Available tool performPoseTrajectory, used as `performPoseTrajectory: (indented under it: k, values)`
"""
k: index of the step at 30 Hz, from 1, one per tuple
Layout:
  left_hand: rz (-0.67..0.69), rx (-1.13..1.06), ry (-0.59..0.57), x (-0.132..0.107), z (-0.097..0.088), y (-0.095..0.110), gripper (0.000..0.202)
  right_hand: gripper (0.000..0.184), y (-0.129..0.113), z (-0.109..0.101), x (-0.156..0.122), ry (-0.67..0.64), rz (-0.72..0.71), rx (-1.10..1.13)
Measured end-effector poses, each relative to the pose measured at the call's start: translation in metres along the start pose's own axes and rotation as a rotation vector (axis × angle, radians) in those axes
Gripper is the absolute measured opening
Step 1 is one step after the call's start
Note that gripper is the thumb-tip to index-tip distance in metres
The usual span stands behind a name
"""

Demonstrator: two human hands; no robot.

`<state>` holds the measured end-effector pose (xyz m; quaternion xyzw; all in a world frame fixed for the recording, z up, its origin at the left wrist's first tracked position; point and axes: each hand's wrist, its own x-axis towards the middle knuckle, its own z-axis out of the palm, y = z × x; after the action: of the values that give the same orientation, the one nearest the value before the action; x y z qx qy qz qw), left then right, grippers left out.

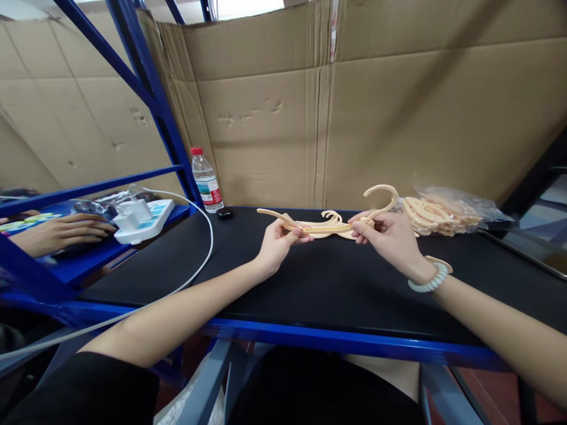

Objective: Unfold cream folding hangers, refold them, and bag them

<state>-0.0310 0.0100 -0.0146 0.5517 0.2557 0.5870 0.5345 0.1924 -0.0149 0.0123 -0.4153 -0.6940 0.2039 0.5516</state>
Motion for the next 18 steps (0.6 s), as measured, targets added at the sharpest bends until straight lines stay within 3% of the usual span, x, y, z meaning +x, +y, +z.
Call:
performPoseTrajectory:
  k: [4,9,13,16,18]
  values:
    - [-0.062,0.009,0.014,0.001,0.0,0.002,0.028,0.032,0.006,-0.004,0.008,-0.01,0.087,0.099]
    - [-0.131,-0.016,0.152,0.006,-0.004,0.013,0.02,0.036,0.014,-0.013,0.018,-0.022,0.215,0.182]
    - [-0.131,-0.047,0.189,0.01,-0.008,0.022,0.022,0.034,0.019,-0.018,0.023,-0.053,0.276,0.197]
    - [-0.084,-0.012,0.241,0.015,-0.014,0.029,0.027,0.034,0.022,-0.019,0.024,-0.062,0.301,0.215]
    - [0.017,0.069,0.274,0.019,-0.02,0.033,0.028,0.033,0.024,-0.021,0.025,-0.085,0.341,0.246]
